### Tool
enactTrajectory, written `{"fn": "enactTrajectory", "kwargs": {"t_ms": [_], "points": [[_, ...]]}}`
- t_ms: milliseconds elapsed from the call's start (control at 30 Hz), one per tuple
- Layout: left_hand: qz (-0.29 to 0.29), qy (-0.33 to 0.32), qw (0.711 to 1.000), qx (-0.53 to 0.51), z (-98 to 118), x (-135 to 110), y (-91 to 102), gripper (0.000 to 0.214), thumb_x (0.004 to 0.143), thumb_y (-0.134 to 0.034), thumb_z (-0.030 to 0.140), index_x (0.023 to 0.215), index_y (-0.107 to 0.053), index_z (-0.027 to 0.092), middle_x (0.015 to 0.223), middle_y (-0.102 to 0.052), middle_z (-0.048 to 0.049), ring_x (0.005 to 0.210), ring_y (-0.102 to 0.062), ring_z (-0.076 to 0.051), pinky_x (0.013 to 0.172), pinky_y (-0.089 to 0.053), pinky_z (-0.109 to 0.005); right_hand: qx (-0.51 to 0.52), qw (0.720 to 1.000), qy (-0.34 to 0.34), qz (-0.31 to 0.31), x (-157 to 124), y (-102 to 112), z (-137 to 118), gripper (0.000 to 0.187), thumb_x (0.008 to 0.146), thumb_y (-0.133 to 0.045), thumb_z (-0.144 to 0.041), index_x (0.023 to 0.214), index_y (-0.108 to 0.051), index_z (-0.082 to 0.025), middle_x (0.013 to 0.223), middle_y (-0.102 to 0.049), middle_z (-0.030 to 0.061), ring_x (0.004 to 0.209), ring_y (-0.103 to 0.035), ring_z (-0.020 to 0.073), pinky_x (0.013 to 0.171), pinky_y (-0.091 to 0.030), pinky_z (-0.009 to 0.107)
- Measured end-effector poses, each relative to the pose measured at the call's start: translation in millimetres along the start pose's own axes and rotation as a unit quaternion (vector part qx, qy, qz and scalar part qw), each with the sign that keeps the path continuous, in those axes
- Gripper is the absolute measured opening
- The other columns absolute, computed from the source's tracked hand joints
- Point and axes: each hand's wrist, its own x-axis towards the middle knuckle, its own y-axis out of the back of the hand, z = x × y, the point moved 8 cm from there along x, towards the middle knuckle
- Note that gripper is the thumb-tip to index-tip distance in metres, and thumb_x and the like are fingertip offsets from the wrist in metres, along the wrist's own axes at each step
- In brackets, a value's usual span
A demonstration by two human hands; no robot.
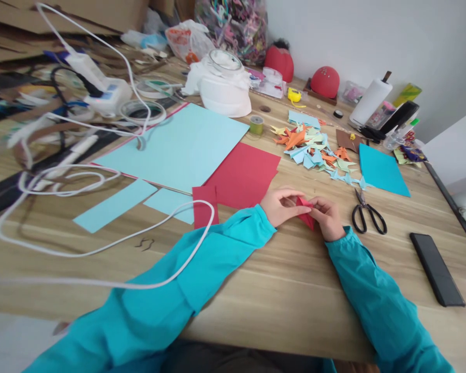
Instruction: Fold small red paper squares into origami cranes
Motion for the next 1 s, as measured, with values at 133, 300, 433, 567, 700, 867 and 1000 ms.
{"fn": "enactTrajectory", "kwargs": {"t_ms": [133,300,433,567,700,867,1000], "points": [[-0.04,-0.008,0.998,0.041,-4.6,-2.1,-9.7,0.031,0.057,-0.075,0.036,0.077,-0.07,0.012,0.081,-0.066,-0.0092,0.07,-0.06,-0.016,0.06,-0.05,-0.027,-0.002,1.0,0.006,-0.022,-0.7,-3.5,-1.8,0.027,0.061,-0.072,-0.039,0.067,-0.059,-0.017,0.051,-0.056,-0.0026,0.041,-0.044,0.0082,0.039,-0.034,0.021],[-0.026,-0.023,0.998,0.051,-4.6,-1.5,-5.4,0.026,0.062,-0.072,0.039,0.069,-0.07,0.014,0.071,-0.065,-0.0062,0.065,-0.058,-0.015,0.058,-0.048,-0.026,-0.024,0.998,0.019,-0.046,-1.8,-6.4,-2.6,0.028,0.064,-0.07,-0.041,0.068,-0.06,-0.016,0.052,-0.057,-0.0015,0.042,-0.046,0.0083,0.04,-0.035,0.022],[-0.018,-0.021,0.998,0.062,-4.2,-1.3,-2.5,0.027,0.064,-0.069,0.041,0.063,-0.068,0.014,0.063,-0.063,-0.0035,0.056,-0.053,-0.012,0.051,-0.043,-0.024,-0.039,0.997,0.028,-0.053,-2.8,-6.4,-3.1,0.025,0.066,-0.07,-0.039,0.068,-0.06,-0.016,0.052,-0.056,-0.0018,0.042,-0.045,0.0085,0.04,-0.033,0.021],[-0.017,-0.001,0.998,0.053,-5.7,-0.3,-1.2,0.027,0.065,-0.069,0.039,0.062,-0.067,0.012,0.058,-0.059,-0.0016,0.051,-0.048,-0.01,0.048,-0.04,-0.023,-0.045,0.997,0.03,-0.057,-3.2,-6.1,-4.6,0.024,0.07,-0.066,-0.04,0.069,-0.061,-0.016,0.049,-0.054,-0.0025,0.042,-0.045,0.0089,0.042,-0.034,0.022],[-0.026,0.037,0.999,0.019,-6.8,0.7,-1.9,0.024,0.068,-0.067,0.034,0.059,-0.065,0.012,0.056,-0.055,0.0002,0.055,-0.049,-0.01,0.053,-0.04,-0.024,-0.043,0.997,0.035,-0.058,-3.3,-6.0,-6.9,0.024,0.075,-0.061,-0.04,0.07,-0.062,-0.017,0.05,-0.054,-0.0022,0.044,-0.045,0.0095,0.044,-0.035,0.023],[-0.02,0.047,0.999,-0.014,-4.5,0.8,-0.8,0.037,0.072,-0.061,0.036,0.044,-0.053,0.014,0.05,-0.043,0.0029,0.052,-0.042,-0.009,0.053,-0.037,-0.024,-0.04,0.996,0.031,-0.068,-3.2,-7.5,-6.6,0.024,0.075,-0.062,-0.038,0.066,-0.062,-0.017,0.05,-0.054,-0.0022,0.044,-0.044,0.0095,0.045,-0.034,0.023],[-0.017,0.042,0.999,-0.021,-5.3,1.5,0.3,0.032,0.074,-0.058,0.036,0.05,-0.059,0.014,0.053,-0.048,0.0019,0.057,-0.046,-0.01,0.059,-0.039,-0.024,-0.043,0.996,0.029,-0.073,-3.0,-7.4,-5.8,0.023,0.075,-0.062,-0.037,0.065,-0.061,-0.016,0.049,-0.053,-0.0025,0.045,-0.044,0.0093,0.045,-0.033,0.023]]}}
